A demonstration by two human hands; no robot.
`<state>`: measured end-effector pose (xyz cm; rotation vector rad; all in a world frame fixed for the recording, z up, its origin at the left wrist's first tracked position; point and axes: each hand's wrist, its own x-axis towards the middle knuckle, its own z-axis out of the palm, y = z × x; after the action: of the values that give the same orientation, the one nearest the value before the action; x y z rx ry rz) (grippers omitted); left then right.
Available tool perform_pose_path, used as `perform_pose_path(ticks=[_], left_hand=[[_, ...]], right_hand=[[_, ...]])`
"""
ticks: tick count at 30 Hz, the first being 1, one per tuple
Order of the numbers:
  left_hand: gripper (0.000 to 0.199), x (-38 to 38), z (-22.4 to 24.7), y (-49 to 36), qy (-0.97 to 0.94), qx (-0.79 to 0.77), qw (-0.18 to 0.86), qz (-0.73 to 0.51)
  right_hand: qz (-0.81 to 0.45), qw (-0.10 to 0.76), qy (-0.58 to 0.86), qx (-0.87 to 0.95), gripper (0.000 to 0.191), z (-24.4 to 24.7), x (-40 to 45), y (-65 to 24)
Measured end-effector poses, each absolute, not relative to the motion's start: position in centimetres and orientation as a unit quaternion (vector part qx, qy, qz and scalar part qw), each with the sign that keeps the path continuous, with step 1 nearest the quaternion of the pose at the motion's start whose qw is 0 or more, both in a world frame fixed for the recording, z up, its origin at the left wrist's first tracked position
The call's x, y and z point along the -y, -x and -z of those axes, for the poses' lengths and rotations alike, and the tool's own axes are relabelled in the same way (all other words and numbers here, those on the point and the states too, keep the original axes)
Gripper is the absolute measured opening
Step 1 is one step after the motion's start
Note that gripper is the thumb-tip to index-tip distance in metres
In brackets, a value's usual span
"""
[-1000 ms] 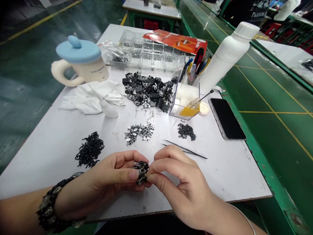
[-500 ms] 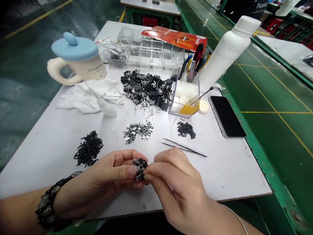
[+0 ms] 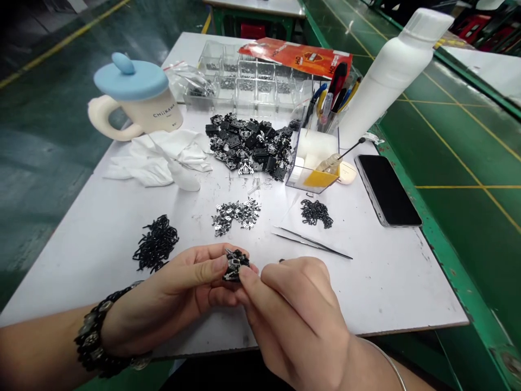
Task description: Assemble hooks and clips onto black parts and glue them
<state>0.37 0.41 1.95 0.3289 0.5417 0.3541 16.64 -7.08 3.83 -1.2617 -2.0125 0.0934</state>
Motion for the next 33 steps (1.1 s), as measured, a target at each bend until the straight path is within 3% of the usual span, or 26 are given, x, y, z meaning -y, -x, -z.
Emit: perform_pose_path(ticks=[4,10,14,19,25,28,30,33], left_hand=[[0.014,-0.3,-1.8,-0.4,-0.166,-0.251,0.936,-0.184],[0.016,-0.3,-1.9,-0.3,-0.17,-0.222,0.942,-0.186],[0.017,-0.4,-2.0,-0.3,-0.183,-0.215,0.942,-0.181],[0.024,-0.4,-2.2,0.0,-0.203,-0.226,0.937,-0.173],[0.029,-0.4,-2.3,0.2,-0.252,-0.216,0.931,-0.15],[0.046,-0.6,-2.8,0.6,-0.427,-0.249,0.844,-0.207],[0.057,-0.8,-3.3,1.0,-0.599,-0.244,0.704,-0.292],[0.047,-1.2,-4.0,1.3,-0.8,-0.172,0.474,-0.325]], right_hand=[[-0.049,0.386,0.498,0.775,0.023,-3.8,6.8,-16.4],[-0.199,0.459,0.536,0.68,0.017,-3.7,6.5,-16.4],[-0.224,0.466,0.539,0.665,0.018,-3.4,6.6,-16.8],[-0.324,0.45,0.539,0.633,0.038,-3.0,6.5,-17.4],[-0.357,0.437,0.513,0.646,0.03,-3.0,5.9,-18.1],[-0.355,0.423,0.5,0.667,0.031,-3.2,5.8,-18.8],[-0.358,0.416,0.498,0.671,0.033,-3.4,5.8,-19.2],[-0.377,0.397,0.494,0.675,0.03,-3.6,5.8,-19.4]])
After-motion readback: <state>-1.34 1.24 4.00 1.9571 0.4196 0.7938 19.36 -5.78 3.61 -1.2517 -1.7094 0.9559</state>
